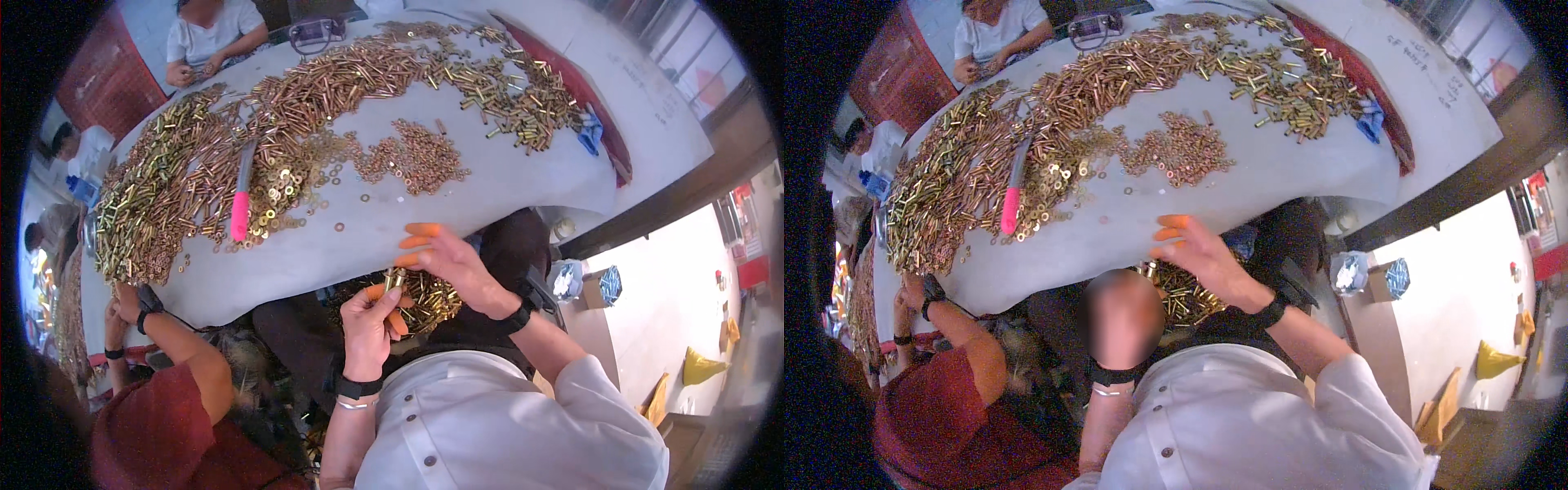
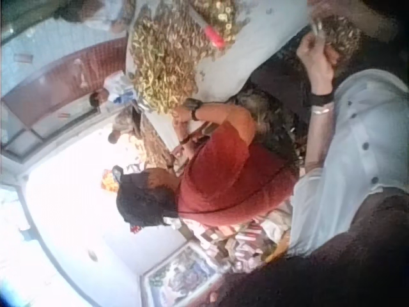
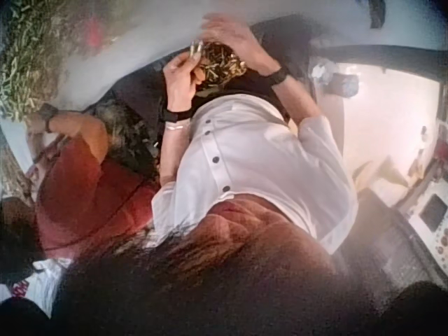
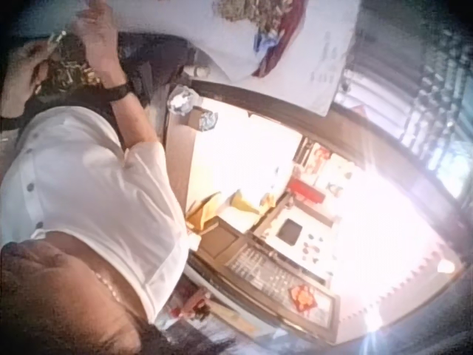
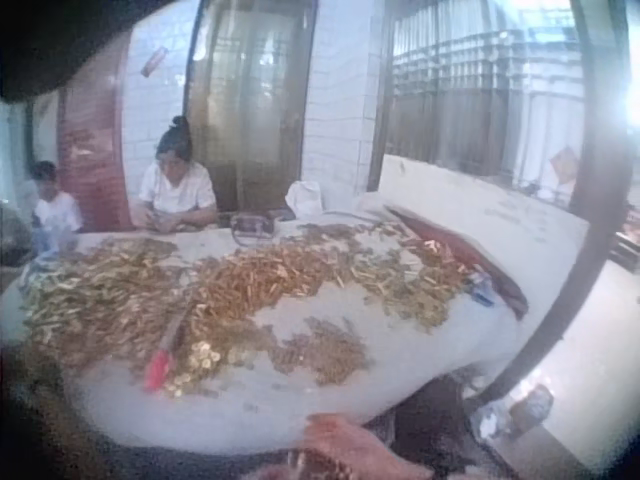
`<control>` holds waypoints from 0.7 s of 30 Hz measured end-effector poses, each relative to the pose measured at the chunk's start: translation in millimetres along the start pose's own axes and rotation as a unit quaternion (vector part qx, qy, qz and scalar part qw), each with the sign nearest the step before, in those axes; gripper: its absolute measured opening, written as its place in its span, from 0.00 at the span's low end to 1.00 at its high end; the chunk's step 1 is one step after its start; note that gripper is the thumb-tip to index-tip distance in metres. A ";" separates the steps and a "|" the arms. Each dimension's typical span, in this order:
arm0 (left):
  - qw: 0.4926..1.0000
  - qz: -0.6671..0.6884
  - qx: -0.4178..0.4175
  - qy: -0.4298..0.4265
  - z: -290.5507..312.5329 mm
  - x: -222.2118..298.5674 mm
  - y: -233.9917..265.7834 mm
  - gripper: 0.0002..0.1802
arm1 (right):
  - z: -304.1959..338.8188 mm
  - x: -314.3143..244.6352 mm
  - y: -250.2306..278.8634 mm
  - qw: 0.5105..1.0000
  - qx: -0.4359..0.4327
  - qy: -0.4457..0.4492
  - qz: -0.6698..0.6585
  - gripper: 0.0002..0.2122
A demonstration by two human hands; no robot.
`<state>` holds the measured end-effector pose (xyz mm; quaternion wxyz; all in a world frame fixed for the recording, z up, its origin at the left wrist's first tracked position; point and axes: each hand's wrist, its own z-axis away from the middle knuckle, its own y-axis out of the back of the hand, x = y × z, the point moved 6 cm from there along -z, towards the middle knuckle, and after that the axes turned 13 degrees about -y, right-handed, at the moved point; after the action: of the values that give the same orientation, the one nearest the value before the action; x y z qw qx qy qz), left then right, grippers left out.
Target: Sorting and assembling sets of metal bolts and washers from a pile on a table.
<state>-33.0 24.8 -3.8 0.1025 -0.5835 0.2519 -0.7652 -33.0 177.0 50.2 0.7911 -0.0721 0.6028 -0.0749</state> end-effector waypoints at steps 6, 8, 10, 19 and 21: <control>1.000 -0.006 0.004 -0.006 0.2 0.6 -4.0 0.08 | -3.1 5.9 22.3 0.999 0.043 -0.023 -0.025 0.17; 1.000 -0.007 0.009 0.006 3.4 -4.7 -3.0 0.08 | 2.7 7.8 10.3 1.000 0.021 0.010 0.007 0.16; 1.000 0.007 0.005 0.011 1.4 -3.8 -4.4 0.07 | 2.5 6.4 14.7 0.999 0.044 -0.005 0.019 0.15; 1.000 -0.007 -0.010 0.015 -0.1 -8.8 -9.1 0.08 | -6.9 27.3 16.2 0.988 0.000 -0.065 0.139 0.07; 1.000 -0.007 -0.019 0.023 -1.2 -8.7 -8.3 0.08 | -7.3 23.0 14.7 0.986 -0.001 -0.082 0.144 0.07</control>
<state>-30.4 36.1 -7.2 0.0801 -0.5694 0.2647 -0.7741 -33.5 186.4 23.6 0.8404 0.0085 0.5399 0.0465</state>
